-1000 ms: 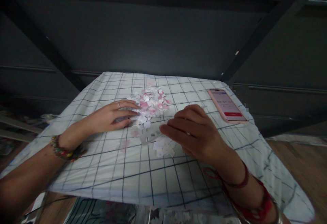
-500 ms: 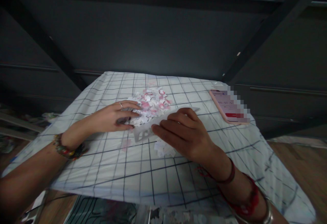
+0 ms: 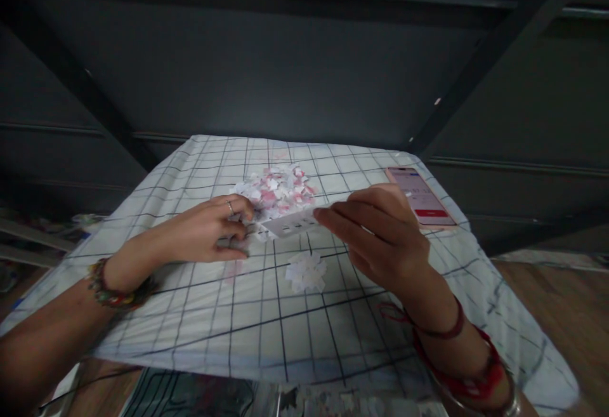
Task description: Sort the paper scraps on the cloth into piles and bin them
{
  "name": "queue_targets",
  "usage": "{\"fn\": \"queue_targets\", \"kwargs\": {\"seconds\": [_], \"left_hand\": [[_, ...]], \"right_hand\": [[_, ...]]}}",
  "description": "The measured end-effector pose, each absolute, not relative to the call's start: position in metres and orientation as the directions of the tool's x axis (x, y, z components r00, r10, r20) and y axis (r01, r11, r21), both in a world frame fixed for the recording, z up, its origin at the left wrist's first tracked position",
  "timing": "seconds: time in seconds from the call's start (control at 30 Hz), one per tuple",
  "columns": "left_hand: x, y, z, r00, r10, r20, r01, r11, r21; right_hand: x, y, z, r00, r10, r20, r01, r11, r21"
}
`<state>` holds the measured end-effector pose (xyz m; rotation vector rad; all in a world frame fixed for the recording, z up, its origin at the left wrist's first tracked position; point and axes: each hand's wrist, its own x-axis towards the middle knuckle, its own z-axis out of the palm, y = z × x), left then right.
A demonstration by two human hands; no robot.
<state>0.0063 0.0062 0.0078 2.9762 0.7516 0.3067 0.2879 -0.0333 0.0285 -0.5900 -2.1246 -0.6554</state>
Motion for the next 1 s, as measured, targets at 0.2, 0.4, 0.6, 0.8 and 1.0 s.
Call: {"fn": "queue_targets", "kwargs": {"seconds": [0.2, 0.4, 0.6, 0.8, 1.0], "left_hand": [[0.005, 0.009, 0.006, 0.860, 0.455, 0.229, 0.418, -0.887, 0.196], [-0.001, 0.016, 0.001, 0.824, 0.527, 0.210, 0.429, -0.821, 0.377], [-0.003, 0.021, -0.003, 0.758, 0.625, 0.186, 0.510, -0.747, 0.427], [-0.004, 0.022, -0.002, 0.715, 0.662, 0.224, 0.574, -0.739, 0.351], [-0.003, 0.022, -0.003, 0.747, 0.622, 0.233, 0.537, -0.772, 0.340]], "right_hand": [[0.287, -0.033, 0.028, -0.577, 0.174, 0.798, 0.593, 0.762, 0.262], [0.287, -0.035, 0.029, -0.588, 0.189, 0.786, 0.590, 0.765, 0.258], [0.281, -0.038, 0.026, -0.635, 0.201, 0.746, 0.531, 0.815, 0.232], [0.274, -0.040, 0.026, -0.661, 0.196, 0.724, 0.481, 0.851, 0.209], [0.269, -0.039, 0.024, -0.644, 0.188, 0.741, 0.488, 0.847, 0.210]]}}
